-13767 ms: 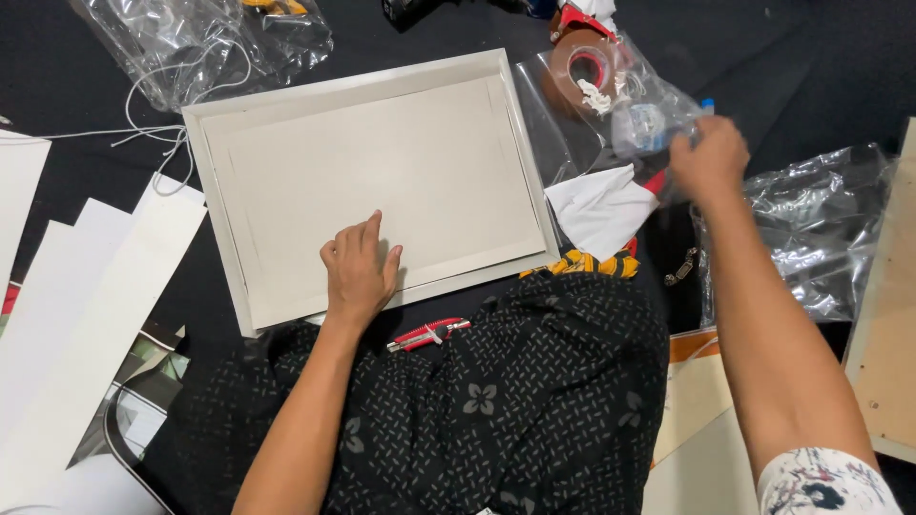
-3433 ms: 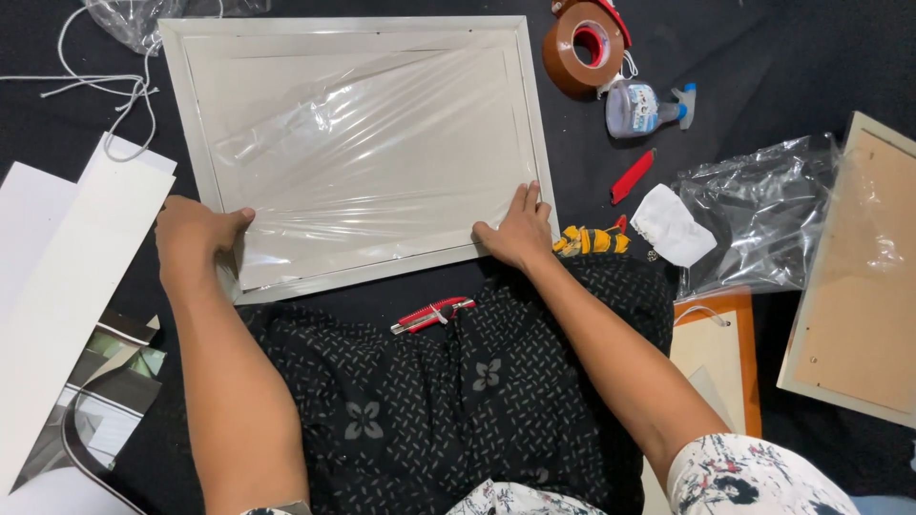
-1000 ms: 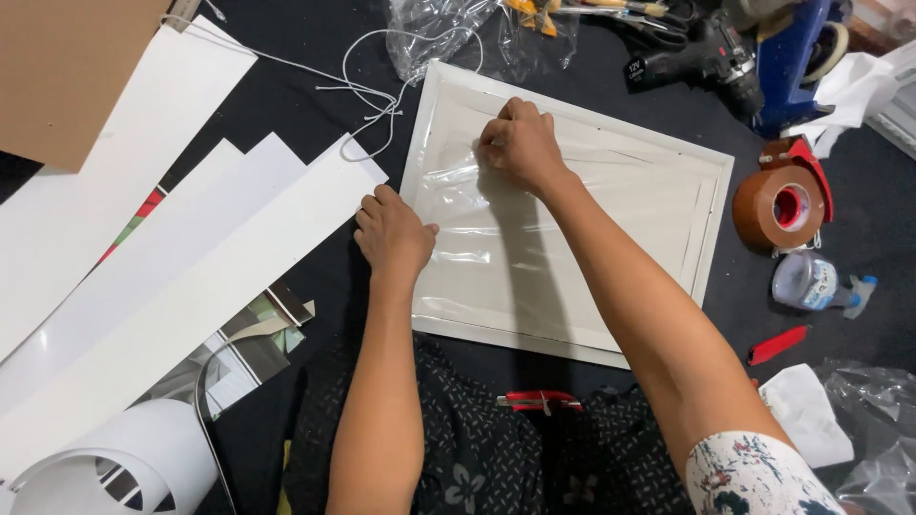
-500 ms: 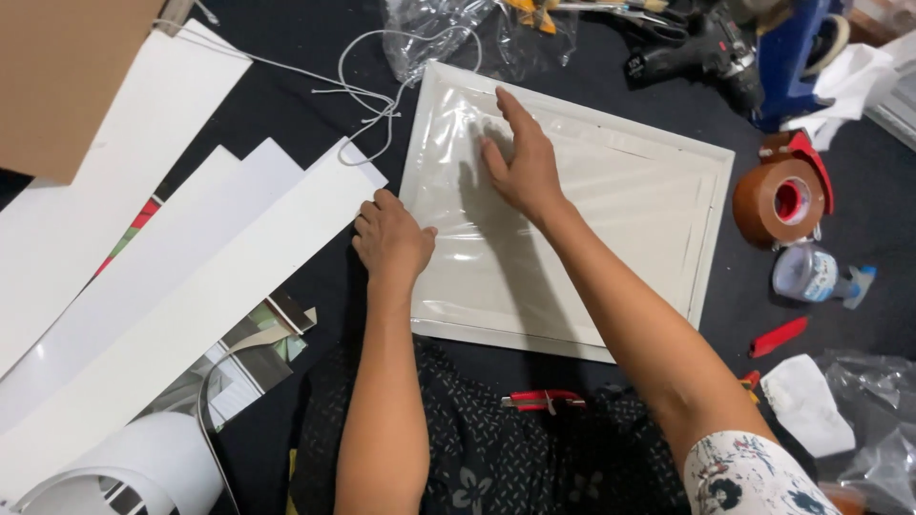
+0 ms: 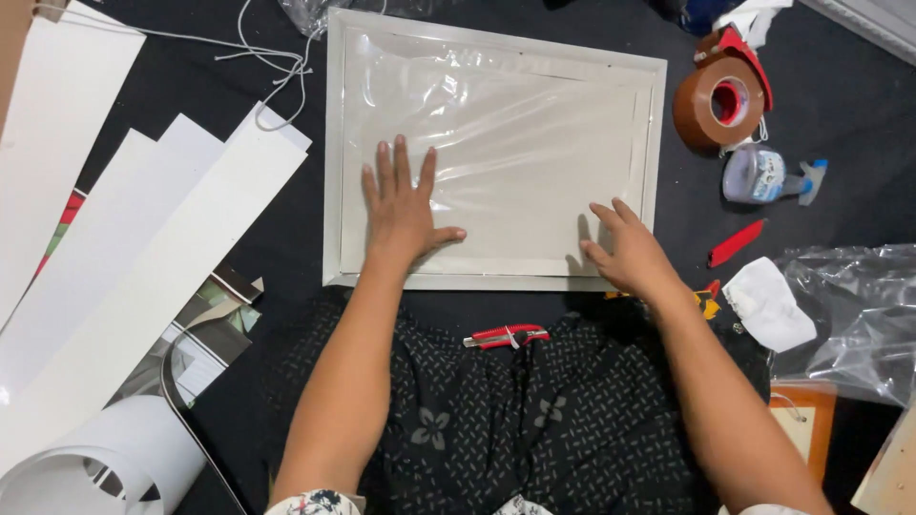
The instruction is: Assembling a picture frame by layering internal components and trimming the edges with a utility knife.
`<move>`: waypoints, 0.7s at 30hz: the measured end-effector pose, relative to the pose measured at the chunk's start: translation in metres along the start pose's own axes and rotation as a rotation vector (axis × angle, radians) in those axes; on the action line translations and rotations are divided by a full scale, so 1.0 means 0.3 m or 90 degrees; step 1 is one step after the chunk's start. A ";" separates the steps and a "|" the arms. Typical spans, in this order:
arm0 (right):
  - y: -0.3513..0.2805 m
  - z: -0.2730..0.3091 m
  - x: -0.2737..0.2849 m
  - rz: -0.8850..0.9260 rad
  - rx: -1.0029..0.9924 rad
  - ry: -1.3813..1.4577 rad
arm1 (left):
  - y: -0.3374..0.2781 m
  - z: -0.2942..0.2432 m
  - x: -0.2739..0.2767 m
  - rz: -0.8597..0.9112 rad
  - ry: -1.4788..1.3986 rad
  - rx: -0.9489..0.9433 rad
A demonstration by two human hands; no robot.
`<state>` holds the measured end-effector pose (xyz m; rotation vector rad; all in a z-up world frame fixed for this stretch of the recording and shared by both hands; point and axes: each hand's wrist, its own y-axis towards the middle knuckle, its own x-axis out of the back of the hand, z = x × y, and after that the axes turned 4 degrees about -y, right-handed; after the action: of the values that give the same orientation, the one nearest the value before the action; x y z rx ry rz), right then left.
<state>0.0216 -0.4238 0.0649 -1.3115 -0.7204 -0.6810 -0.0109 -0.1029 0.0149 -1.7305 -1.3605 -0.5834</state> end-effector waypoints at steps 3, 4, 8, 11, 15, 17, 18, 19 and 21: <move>0.012 0.017 -0.014 0.011 0.000 0.054 | 0.007 0.059 -0.045 0.055 0.052 0.116; 0.026 0.015 -0.020 0.018 0.010 0.056 | 0.002 0.064 -0.042 0.055 0.051 0.116; 0.058 -0.005 -0.041 0.021 0.044 -0.030 | 0.006 0.100 -0.063 0.020 0.053 0.111; 0.041 0.005 -0.025 0.041 0.045 0.005 | -0.040 0.118 0.021 -0.172 -0.174 0.152; 0.067 -0.005 -0.040 0.038 0.078 0.053 | -0.036 0.420 0.202 -0.510 -0.394 0.172; 0.041 0.050 -0.001 0.017 0.080 0.088 | -0.041 0.668 0.306 -0.669 -0.519 0.324; 0.039 0.056 -0.001 0.015 0.088 0.087 | -0.069 0.787 0.366 -0.677 -0.517 0.325; 0.039 0.066 -0.004 0.005 0.093 0.101 | -0.106 0.913 0.424 -0.750 -0.468 0.336; 0.050 0.084 -0.014 -0.004 0.104 0.114 | -0.171 1.168 0.531 -0.828 -0.412 0.348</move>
<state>0.0289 -0.3967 0.0554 -1.0849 -0.6216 -0.7187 -0.0577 0.2794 -0.0346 -0.3937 -2.7550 -0.2162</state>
